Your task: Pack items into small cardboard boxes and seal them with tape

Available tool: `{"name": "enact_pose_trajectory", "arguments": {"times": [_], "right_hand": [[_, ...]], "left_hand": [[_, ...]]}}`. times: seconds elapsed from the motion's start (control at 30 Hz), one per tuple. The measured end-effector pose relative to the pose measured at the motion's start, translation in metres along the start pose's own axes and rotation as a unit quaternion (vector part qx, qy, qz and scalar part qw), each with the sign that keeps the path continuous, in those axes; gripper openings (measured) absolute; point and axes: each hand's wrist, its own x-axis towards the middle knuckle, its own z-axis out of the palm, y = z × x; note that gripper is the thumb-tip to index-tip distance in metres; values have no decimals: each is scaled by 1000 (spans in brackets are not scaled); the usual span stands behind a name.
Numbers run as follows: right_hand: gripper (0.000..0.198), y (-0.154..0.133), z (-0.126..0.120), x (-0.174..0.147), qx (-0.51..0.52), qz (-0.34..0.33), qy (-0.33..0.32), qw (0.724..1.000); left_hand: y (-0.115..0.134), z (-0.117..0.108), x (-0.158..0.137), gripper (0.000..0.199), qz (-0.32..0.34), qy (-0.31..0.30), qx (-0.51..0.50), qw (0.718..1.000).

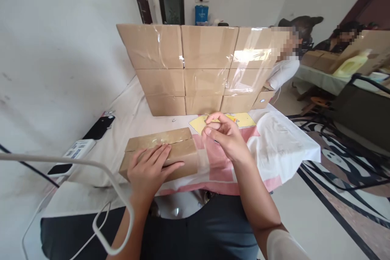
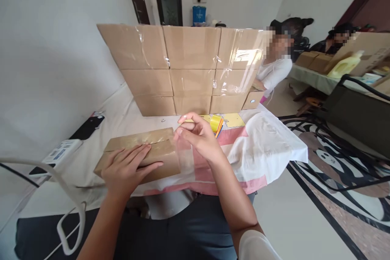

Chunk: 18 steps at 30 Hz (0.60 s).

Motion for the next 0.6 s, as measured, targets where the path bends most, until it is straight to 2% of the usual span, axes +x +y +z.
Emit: {"name": "enact_pose_trajectory", "arguments": {"times": [0.2,0.33,0.4,0.5,0.6], "right_hand": [[39,4,8,9,-30,35,-49,998],[34,2,9,16,-63,21,-42,997],[33,2,8,18,-62,6,-23,998],[35,4,5,19,-60,-16,15,998],[36,9,1,20,-64,-19,29,997]], "left_hand": [[-5,12,-3,36,-36,23,-49,998],[-10,15,-2,34,-2,65,-30,997],[-10,15,-1,32,-12,83,-26,996],[-5,20,3,34,-57,67,-49,995],[10,35,11,38,-68,20,-96,993]]}}
